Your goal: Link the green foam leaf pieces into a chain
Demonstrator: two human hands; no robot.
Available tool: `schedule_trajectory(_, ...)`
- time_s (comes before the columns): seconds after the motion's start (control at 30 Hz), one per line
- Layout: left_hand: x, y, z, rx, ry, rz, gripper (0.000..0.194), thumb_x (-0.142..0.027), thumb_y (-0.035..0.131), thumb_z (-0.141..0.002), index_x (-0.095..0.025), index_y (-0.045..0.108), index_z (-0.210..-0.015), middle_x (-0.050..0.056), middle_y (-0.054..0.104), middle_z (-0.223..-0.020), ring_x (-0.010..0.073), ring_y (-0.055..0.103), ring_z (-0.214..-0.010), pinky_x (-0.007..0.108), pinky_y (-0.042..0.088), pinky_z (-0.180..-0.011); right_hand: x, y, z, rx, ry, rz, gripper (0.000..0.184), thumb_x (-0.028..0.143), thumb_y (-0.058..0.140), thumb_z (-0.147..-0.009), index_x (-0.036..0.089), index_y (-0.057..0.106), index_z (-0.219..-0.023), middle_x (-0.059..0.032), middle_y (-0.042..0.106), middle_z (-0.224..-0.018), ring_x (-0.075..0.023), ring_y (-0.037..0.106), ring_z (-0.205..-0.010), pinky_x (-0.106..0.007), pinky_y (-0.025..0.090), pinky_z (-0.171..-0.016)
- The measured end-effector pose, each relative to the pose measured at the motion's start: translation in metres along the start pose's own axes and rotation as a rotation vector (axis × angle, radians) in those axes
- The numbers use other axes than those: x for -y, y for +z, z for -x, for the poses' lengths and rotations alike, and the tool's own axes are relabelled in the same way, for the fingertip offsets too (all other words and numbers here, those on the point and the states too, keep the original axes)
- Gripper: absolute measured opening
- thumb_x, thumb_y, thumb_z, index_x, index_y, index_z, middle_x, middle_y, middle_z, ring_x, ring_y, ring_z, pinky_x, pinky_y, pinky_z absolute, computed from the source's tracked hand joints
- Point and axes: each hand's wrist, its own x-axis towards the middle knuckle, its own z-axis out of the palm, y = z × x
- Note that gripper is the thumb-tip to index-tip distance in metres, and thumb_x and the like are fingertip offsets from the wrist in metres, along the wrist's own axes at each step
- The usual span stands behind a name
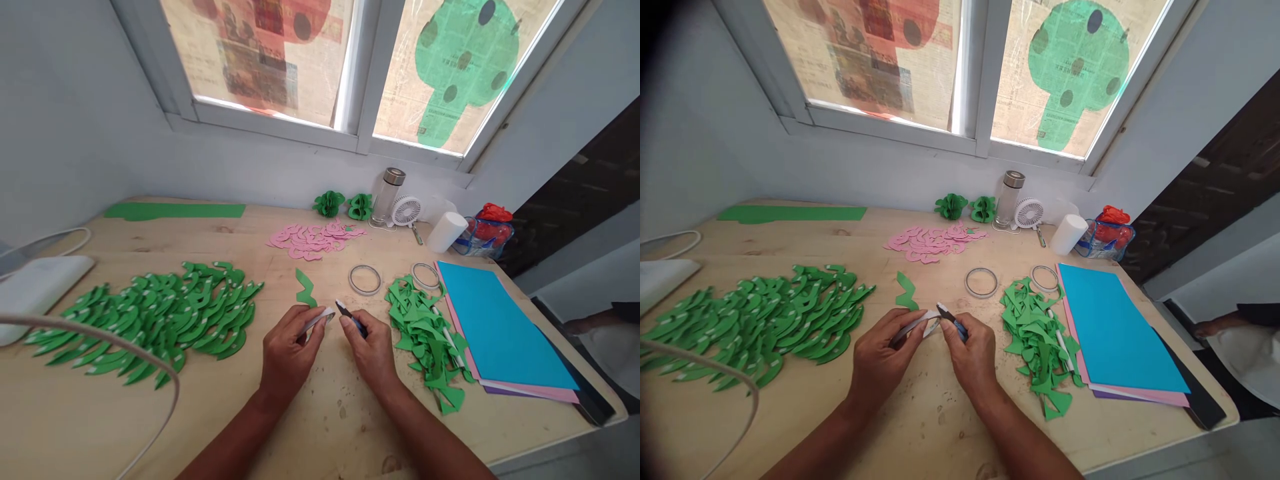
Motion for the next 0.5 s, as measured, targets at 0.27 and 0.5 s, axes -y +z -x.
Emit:
schedule_trajectory(0.27,0.0012,0.0007,0.0018,-0.015,0.019,0.005,0.013,-0.020,0.059,-0.078,-0.016,0.066,-0.089,0.003,0.063,-0.079,0.0099,0.059,-0.061,0.018,0.046,-0.049,0.0022,0.0019,0.0007,0.048,0.006,-0.024,0.033,0.045,0.053,-0.079,0.014,0.066,-0.081,0.0022,0.051,-0.059,-0.0102,0.042,-0.055,-0.021,0.033,-0.053)
schedule_trajectory(0.5,-0.0007,0.0020,0.0034,0.009,0.042,0.025,0.012,-0.017,0.058,-0.079,-0.016,0.065,-0.089,0.003,0.063,-0.080,0.0100,0.060,-0.063,0.018,0.047,-0.051,0.0046,0.0016,0.0018,0.066,0.019,-0.040,0.035,0.046,0.051,-0.080,0.014,0.065,-0.080,0.0028,0.050,-0.059,-0.0096,0.041,-0.055,-0.021,0.033,-0.053)
